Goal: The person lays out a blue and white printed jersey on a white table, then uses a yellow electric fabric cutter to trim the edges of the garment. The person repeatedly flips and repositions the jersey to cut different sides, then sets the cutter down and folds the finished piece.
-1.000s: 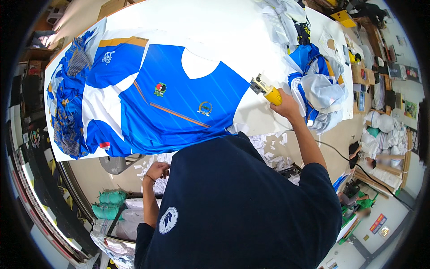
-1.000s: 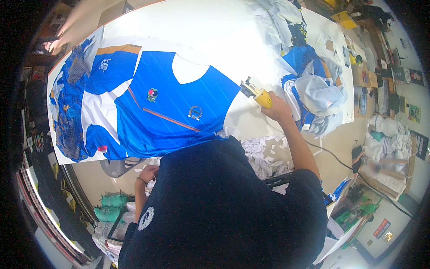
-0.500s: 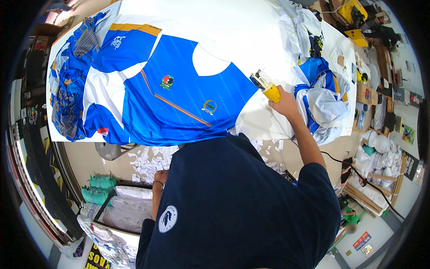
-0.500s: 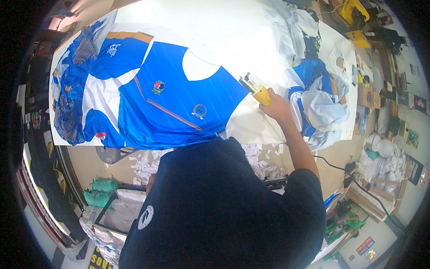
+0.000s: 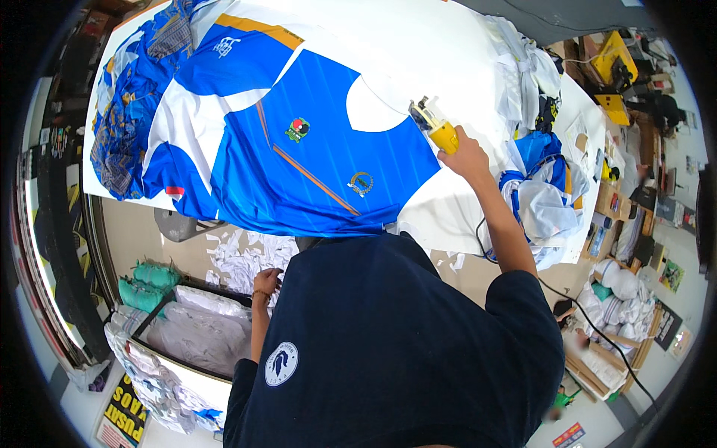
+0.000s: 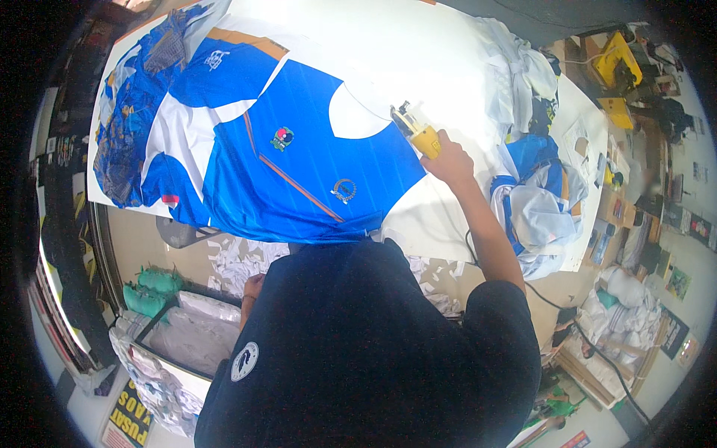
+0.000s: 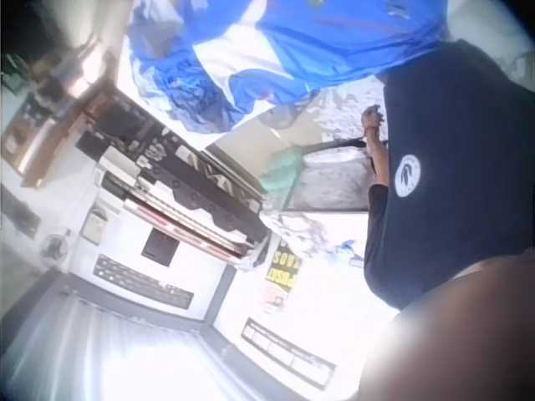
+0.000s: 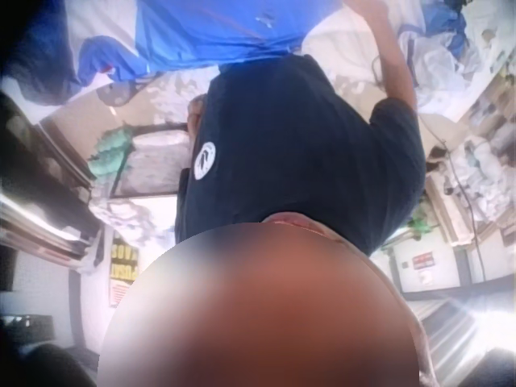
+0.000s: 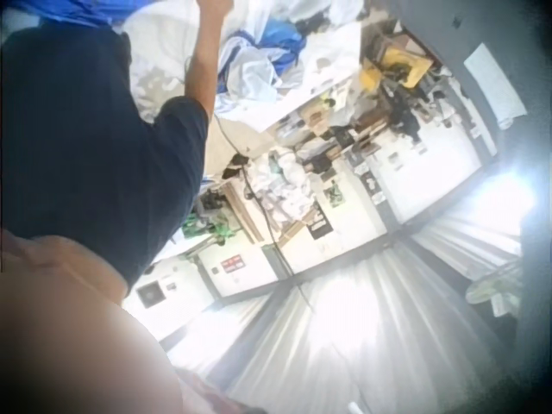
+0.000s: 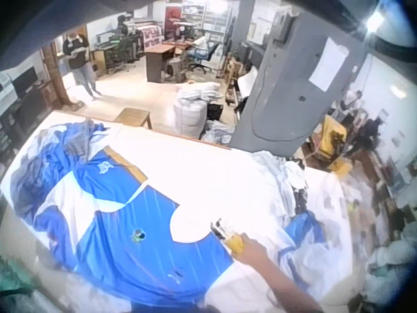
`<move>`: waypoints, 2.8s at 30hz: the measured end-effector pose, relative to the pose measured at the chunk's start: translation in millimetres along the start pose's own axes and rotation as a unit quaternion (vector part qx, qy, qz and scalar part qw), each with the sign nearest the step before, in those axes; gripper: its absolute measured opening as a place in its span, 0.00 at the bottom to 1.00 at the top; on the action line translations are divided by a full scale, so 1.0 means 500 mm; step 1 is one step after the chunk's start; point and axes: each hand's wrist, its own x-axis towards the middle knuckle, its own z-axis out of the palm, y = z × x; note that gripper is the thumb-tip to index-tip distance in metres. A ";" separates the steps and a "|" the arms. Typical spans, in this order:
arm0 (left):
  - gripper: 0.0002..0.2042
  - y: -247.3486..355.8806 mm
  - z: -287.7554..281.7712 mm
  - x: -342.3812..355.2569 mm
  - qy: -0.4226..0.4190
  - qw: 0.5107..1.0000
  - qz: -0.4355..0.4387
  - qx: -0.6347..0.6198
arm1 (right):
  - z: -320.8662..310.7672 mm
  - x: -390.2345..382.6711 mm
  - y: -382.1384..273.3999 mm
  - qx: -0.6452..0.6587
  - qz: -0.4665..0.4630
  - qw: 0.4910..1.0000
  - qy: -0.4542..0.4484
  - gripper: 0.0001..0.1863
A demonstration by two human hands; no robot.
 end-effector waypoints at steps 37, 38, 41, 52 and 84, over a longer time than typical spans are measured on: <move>0.20 -0.144 0.435 -0.207 0.139 0.978 -0.070 -0.143 | -0.186 0.313 -0.014 -0.266 -0.439 0.856 -0.057 0.32; 0.19 -0.145 0.436 -0.203 0.135 0.980 -0.074 -0.126 | -0.186 0.314 -0.015 -0.269 -0.441 0.854 -0.058 0.32; 0.19 -0.178 0.427 -0.187 0.127 0.985 -0.037 -0.114 | -0.186 0.316 -0.016 -0.272 -0.444 0.851 -0.063 0.31; 0.15 -0.156 0.402 -0.171 0.154 0.975 -0.005 -0.162 | -0.178 0.298 -0.037 -0.282 -0.449 0.845 -0.067 0.30; 0.17 -0.163 0.414 -0.113 0.131 0.966 -0.026 -0.220 | -0.084 0.181 -0.113 -0.239 -0.377 0.893 -0.059 0.32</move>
